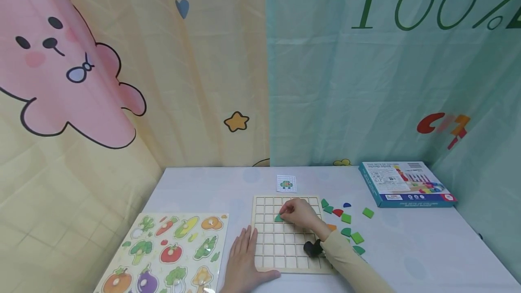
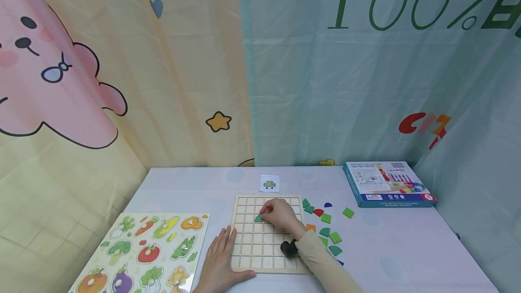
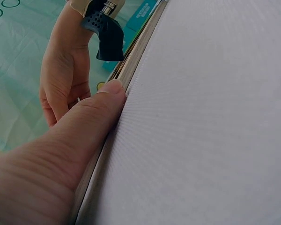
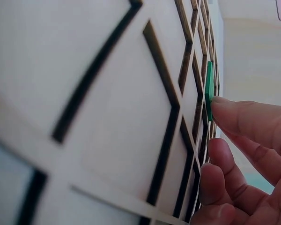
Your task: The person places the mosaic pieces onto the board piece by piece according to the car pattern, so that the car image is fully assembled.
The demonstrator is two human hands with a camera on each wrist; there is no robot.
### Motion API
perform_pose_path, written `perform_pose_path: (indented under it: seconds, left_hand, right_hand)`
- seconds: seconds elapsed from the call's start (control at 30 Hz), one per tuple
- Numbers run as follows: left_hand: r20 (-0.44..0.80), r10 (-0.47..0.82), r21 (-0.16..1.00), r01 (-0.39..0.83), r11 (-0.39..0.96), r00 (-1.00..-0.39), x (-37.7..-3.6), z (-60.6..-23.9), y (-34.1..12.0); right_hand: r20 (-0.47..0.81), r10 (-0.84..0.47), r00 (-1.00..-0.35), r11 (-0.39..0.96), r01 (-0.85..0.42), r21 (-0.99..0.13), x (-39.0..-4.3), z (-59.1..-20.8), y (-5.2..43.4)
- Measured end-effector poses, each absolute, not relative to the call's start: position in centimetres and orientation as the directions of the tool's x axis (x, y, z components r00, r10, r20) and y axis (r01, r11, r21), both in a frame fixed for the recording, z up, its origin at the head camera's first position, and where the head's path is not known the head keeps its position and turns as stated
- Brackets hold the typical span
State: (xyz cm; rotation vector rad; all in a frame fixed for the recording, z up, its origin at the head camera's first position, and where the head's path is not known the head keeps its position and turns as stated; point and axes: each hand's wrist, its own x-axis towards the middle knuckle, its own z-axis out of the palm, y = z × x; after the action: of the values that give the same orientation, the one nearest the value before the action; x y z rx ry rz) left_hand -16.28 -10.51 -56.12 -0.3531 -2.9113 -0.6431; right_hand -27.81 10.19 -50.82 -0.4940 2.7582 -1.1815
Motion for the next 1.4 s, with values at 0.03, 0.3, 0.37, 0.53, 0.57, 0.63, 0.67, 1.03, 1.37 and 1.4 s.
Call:
perform_pose_path:
  seconds: [0.03, 0.3, 0.37, 0.53, 0.57, 0.63, 0.67, 1.03, 1.37, 1.4]
  left_hand:
    - [0.182, 0.197, 0.401, 0.255, 0.880, -0.963, -16.3, -56.1, -10.5]
    - [0.170, 0.191, 0.399, 0.244, 0.884, -0.967, -16.3, -56.0, -10.4]
    - [0.174, 0.191, 0.398, 0.246, 0.884, -0.966, -16.3, -56.1, -10.4]
    - [0.174, 0.193, 0.401, 0.249, 0.882, -0.966, -16.3, -56.3, -10.4]
    - [0.171, 0.192, 0.400, 0.247, 0.883, -0.966, -16.3, -56.3, -10.4]
    - [0.167, 0.192, 0.402, 0.244, 0.882, -0.967, -16.3, -56.2, -10.4]
    - [0.163, 0.191, 0.400, 0.242, 0.884, -0.968, -16.3, -56.2, -10.4]
    - [0.184, 0.195, 0.399, 0.254, 0.881, -0.963, -16.3, -56.4, -10.5]
    - [0.202, 0.200, 0.390, 0.266, 0.882, -0.959, -16.3, -56.5, -10.5]
    - [0.206, 0.199, 0.387, 0.266, 0.883, -0.958, -16.3, -56.6, -10.5]
  right_hand:
    - [0.034, -0.335, -0.942, 0.645, -0.255, -0.720, -27.8, -50.8, 10.2]
    - [0.017, -0.359, -0.933, 0.630, -0.256, -0.733, -27.6, -50.8, 10.6]
    - [0.027, -0.374, -0.927, 0.628, -0.275, -0.728, -27.5, -50.9, 10.9]
    - [0.046, -0.381, -0.924, 0.612, -0.289, -0.736, -27.0, -51.1, 12.4]
    - [0.047, -0.371, -0.927, 0.605, -0.280, -0.745, -26.9, -51.1, 12.8]
    - [0.042, -0.338, -0.940, 0.596, -0.248, -0.763, -26.7, -50.9, 13.5]
    - [0.041, -0.322, -0.946, 0.592, -0.235, -0.771, -26.5, -50.8, 13.9]
    - [0.103, -0.140, -0.985, 0.611, -0.168, -0.773, -25.4, -49.8, 19.9]
    - [-0.033, 0.009, -0.999, 0.709, 0.029, -0.704, -24.3, -49.4, 24.8]
    - [-0.039, 0.011, -0.999, 0.716, 0.035, -0.697, -24.2, -49.4, 25.1]
